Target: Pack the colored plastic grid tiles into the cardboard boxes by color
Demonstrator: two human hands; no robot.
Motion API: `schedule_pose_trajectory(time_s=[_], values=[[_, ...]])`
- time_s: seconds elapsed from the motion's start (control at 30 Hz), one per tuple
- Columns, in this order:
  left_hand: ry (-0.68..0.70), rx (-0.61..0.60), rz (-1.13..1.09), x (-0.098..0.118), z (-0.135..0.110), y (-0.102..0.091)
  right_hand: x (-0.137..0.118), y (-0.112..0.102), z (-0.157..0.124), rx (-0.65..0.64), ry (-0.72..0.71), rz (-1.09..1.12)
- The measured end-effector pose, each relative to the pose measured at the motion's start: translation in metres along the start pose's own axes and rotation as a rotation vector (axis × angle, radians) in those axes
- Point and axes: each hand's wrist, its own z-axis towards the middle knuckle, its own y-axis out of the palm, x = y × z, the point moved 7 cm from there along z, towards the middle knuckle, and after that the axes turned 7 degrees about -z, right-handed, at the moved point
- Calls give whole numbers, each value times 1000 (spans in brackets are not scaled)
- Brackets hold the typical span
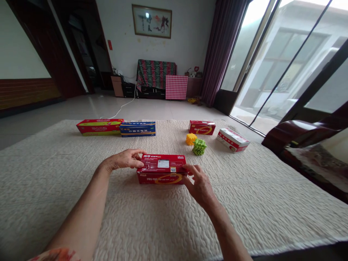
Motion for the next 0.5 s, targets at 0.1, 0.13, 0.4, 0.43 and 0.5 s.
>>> schedule_pose_trajectory(time_s=[0.1, 0.13, 0.4, 0.43, 0.5], values=[[-19, -33, -37, -1, 0, 3, 3, 1, 1, -7, -3, 18], [-21, -38, -45, -2, 0, 3, 5, 1, 2, -7, 0, 23], [-29, -58, -70, -6, -1, 1, 16, 3, 6, -21, 87, 174], [-18, -66, -50, -5, -2, 1, 18, 4, 6, -27, 104, 195], [17, -80, -3, -1, -4, 0, 21, 7, 5, -63, 132, 213]])
